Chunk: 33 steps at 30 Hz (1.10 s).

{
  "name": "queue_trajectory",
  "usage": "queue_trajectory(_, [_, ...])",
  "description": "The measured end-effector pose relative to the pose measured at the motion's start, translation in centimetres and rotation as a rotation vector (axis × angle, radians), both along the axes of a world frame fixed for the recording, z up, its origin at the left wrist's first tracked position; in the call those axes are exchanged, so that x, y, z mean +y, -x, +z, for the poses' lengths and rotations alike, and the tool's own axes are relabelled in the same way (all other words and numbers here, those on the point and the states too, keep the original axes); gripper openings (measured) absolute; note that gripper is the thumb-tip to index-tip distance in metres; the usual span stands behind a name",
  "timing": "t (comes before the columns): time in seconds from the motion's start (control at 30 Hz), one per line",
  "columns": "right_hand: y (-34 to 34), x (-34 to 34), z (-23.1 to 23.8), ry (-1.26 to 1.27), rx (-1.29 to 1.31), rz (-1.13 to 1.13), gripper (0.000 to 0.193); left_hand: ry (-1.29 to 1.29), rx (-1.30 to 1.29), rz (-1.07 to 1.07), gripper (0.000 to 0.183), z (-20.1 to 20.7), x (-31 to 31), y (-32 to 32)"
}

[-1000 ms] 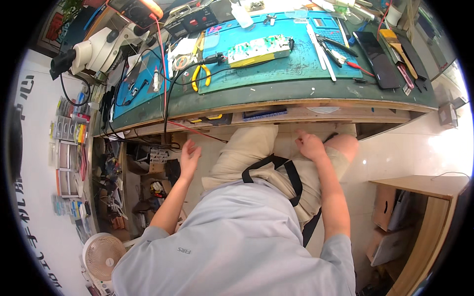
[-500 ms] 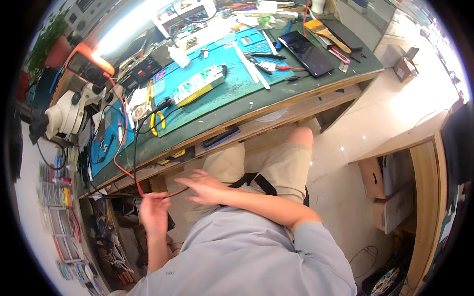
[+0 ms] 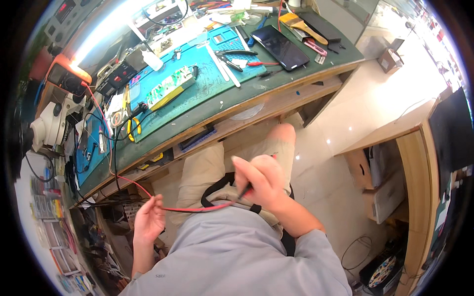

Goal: The person uses a multimeter to test various points on a green circuit board. They hold the red and black probes against different components and traces on the board, checking for electrical continuity or voltage. The person occasionally looks up at a multimeter display to read the measurements.

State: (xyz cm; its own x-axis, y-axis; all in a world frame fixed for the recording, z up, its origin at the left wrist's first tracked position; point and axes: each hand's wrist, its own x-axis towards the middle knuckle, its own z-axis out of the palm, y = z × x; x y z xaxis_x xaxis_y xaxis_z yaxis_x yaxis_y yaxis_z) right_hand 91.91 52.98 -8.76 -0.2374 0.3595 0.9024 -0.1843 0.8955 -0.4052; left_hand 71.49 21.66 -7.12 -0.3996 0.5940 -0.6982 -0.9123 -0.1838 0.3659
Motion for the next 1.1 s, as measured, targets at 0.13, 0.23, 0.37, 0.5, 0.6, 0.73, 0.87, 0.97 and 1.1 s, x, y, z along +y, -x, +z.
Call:
queue_trajectory(0.13, [1.4,3.7,5.1,-0.208,0.047,-0.241,0.048,0.324,0.500,-0.662,0.040,3.1,5.7,-0.5])
queue_trajectory(0.23, [3.2,6.1,7.0,-0.063,-0.121,-0.128,0.068,0.287,0.750,-1.033,0.040,5.5,6.8,0.3])
queue_trajectory(0.37, [7.5,9.5,9.2,-0.058,-0.162,0.241,0.068,0.142,0.815,-1.210,0.035,10.5,9.0,2.9])
queue_trajectory(0.5, [13.8,12.1,13.8,-0.332,-0.148,0.369,0.056,0.186,1.024,-0.703,0.034,13.1,9.1,6.4])
queue_trajectory(0.6, [17.4,12.9,15.0,-0.435,-0.084,0.295,0.040,0.332,1.420,-0.173,0.038,13.7,9.9,11.2])
queue_trajectory(0.73, [19.5,14.3,14.0,-0.392,0.042,0.162,0.031,0.374,1.763,0.310,0.035,15.5,11.6,20.5])
queue_trajectory(0.87, [20.7,15.6,13.3,-0.482,0.054,0.032,0.028,0.492,1.638,0.363,0.030,16.5,13.6,28.2])
queue_trajectory(0.97, [20.8,16.0,12.8,-0.538,0.013,0.084,0.028,0.738,1.804,0.378,0.039,16.4,15.5,30.4])
queue_trajectory(1.1, [21.0,15.7,13.6,-0.626,-0.056,0.180,0.031,0.878,1.875,0.378,0.041,15.8,15.6,32.6])
